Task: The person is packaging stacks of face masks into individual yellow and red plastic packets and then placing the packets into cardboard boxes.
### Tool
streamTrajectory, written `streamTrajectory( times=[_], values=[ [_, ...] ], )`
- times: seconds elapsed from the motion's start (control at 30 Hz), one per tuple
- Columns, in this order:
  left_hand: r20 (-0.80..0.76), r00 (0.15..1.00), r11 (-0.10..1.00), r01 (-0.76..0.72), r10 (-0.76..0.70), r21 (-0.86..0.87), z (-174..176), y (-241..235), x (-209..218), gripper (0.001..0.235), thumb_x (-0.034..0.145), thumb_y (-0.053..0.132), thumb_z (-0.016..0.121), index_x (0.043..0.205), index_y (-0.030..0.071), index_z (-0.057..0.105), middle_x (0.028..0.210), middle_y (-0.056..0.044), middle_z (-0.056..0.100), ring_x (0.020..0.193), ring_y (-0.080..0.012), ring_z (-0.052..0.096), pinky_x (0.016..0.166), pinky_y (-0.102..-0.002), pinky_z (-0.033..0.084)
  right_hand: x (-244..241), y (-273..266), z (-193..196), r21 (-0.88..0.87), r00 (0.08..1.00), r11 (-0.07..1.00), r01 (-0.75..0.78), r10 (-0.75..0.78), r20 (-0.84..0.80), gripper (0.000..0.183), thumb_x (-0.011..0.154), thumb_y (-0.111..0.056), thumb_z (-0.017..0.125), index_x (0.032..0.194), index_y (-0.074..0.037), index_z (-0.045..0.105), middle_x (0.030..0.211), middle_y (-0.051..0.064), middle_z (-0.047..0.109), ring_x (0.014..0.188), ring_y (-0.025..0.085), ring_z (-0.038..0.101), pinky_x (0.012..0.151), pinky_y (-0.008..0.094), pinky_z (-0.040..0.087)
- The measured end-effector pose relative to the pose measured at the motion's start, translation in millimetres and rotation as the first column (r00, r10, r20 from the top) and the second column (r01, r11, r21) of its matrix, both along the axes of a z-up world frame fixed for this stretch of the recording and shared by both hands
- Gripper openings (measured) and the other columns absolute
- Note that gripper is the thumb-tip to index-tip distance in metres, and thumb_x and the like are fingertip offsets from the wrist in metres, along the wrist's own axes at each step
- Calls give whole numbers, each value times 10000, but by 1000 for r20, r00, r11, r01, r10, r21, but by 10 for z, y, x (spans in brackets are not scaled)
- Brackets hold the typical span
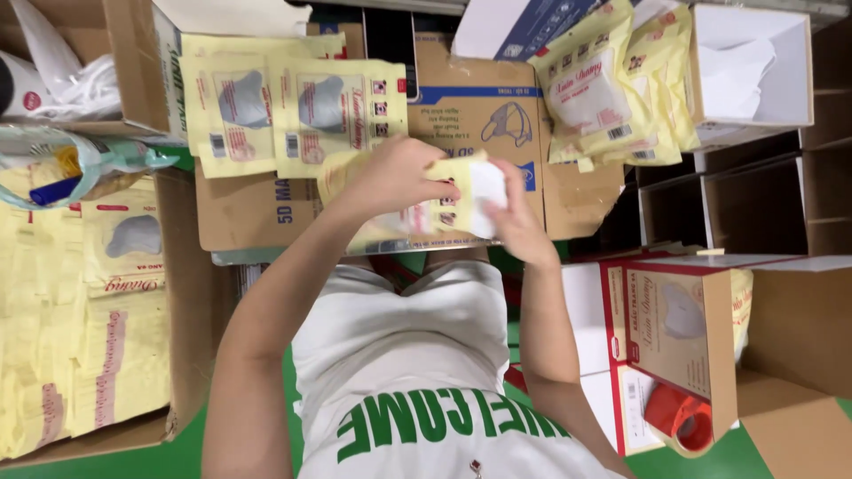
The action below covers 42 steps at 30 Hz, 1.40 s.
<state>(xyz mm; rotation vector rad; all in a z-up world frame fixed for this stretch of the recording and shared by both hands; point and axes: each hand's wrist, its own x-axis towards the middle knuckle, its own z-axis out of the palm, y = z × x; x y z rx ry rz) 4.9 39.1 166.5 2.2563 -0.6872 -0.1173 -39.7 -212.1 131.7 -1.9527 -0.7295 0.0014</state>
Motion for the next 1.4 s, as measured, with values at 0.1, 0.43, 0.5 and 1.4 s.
streamTrajectory(
  times=[0.1, 0.43, 0.5, 1.4],
  values=[
    [-335, 939, 979, -130, 71, -157, 51, 48, -4, 376, 694, 406, 854, 839, 69, 774, 649, -123, 696, 577, -309, 689, 571, -422, 516, 34, -259, -582, 571, 717, 771, 283, 226, -660, 423, 985, -97, 699, 1356, -52, 500, 1316, 152, 598, 1203, 243, 609, 1012, 408, 532],
    [-447, 893, 894, -238, 48, -380, -378, 21, 103, 280, 799, 297, 807, 863, 26, 777, 707, -63, 742, 595, -113, 697, 557, -285, 528, 43, -349, -696, 279, 882, 959, 44, 94, -461, 262, 1079, -39, 573, 1296, 30, 701, 1289, 82, 669, 1190, 152, 638, 1041, 274, 511],
    [-515, 855, 811, -341, 58, -475, -420, 36, 77, 275, 928, 285, 712, 909, 13, 743, 737, -29, 732, 637, -61, 679, 558, -256, 518, -18, -351, -573, 190, 802, 959, 210, -58, -594, 307, 927, 7, 664, 1233, 10, 673, 1222, 22, 705, 1019, 108, 659, 823, 245, 532],
    [210, 887, 899, -433, 412, 66, -1448, 13, -160, 942, 928, 541, 722, 1558, -30, 316, 1576, -306, 352, 1454, -465, 293, 1166, -554, 328, 783, -802, 7, -407, 759, 659, 632, -632, 155, 574, 947, -91, 784, 1473, -186, 576, 1162, 156, 715, 1011, 347, 722, 891, 380, 547]
  ],
)
